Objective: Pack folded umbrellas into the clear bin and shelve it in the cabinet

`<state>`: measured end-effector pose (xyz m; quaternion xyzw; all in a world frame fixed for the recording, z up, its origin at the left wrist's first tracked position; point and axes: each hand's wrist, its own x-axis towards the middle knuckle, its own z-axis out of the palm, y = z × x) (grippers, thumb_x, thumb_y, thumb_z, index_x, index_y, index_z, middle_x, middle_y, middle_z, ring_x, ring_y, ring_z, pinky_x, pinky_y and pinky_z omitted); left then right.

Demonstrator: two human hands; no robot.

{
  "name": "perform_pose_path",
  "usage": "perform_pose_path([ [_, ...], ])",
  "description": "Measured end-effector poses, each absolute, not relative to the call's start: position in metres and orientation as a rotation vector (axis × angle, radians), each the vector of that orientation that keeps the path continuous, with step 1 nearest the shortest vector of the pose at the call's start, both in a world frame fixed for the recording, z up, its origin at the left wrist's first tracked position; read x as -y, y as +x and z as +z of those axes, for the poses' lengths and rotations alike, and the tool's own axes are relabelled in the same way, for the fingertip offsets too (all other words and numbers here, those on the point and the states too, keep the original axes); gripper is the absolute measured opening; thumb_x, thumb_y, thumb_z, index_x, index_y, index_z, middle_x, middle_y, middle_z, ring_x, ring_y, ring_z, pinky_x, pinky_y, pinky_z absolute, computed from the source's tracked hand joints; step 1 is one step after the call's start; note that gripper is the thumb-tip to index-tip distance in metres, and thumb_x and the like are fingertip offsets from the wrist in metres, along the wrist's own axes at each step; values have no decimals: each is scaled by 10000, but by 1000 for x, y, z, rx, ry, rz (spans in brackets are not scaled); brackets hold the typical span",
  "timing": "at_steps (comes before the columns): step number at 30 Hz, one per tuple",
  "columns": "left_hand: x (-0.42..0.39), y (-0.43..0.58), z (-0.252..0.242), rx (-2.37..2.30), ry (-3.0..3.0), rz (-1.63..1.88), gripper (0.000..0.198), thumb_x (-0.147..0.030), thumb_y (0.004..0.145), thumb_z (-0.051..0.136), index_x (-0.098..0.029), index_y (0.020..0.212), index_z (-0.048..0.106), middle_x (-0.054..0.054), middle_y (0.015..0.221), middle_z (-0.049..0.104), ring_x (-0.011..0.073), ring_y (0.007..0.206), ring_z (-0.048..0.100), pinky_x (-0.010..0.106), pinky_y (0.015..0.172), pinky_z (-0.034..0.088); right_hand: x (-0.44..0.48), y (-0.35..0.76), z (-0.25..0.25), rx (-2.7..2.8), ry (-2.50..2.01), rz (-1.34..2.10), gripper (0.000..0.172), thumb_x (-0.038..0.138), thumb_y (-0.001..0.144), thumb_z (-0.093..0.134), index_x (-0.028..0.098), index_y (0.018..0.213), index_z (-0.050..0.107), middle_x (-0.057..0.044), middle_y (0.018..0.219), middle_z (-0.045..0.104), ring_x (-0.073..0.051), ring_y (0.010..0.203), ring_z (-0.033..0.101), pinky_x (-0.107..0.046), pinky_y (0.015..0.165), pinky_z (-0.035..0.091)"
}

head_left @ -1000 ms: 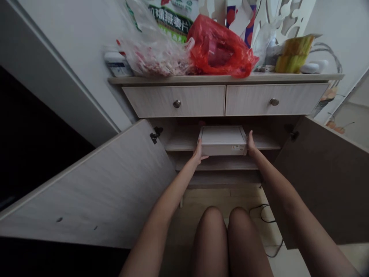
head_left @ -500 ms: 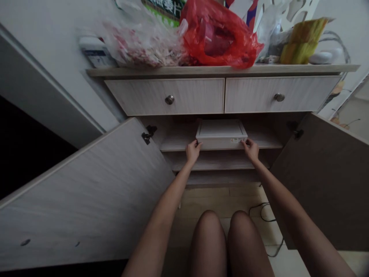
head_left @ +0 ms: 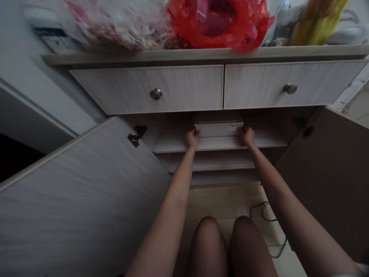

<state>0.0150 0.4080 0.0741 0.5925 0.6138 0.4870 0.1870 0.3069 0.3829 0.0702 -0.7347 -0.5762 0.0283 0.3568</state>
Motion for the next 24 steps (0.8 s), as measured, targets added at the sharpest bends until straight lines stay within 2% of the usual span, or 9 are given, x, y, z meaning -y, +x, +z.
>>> perform_pose_path([
  [3, -419, 15, 73, -1832, 1745, 1337, 147, -252, 833, 622, -142, 756, 683, 60, 727, 679, 198, 777, 654, 248, 701, 424, -395, 307, 70, 1487, -1902, 67, 357, 379, 967, 498, 121, 1032, 735, -209, 1023, 729, -295, 937, 682, -306, 724, 441],
  [8, -430, 17, 74, -1880, 1785, 1276, 157, -237, 859, 600, -135, 814, 711, 75, 763, 701, 202, 797, 662, 244, 693, 409, -407, 305, 73, 1460, -1907, 81, 344, 339, 966, 493, 126, 1085, 735, -202, 1076, 724, -289, 976, 675, -306, 739, 450],
  [16, -437, 19, 84, -2005, 1809, 1122, 174, -254, 856, 601, -141, 795, 718, 107, 799, 721, 232, 858, 658, 252, 687, 411, -415, 305, 78, 1486, -1905, 83, 417, 429, 966, 476, 112, 1041, 736, -222, 1059, 720, -308, 975, 685, -334, 775, 482],
  [24, -442, 15, 85, -1961, 1738, 1147, 184, -266, 839, 615, -150, 715, 687, 109, 773, 701, 238, 872, 661, 266, 665, 414, -418, 309, 78, 1497, -1895, 123, 469, 497, 955, 481, 122, 1063, 742, -217, 1056, 725, -314, 1011, 680, -347, 803, 500],
])
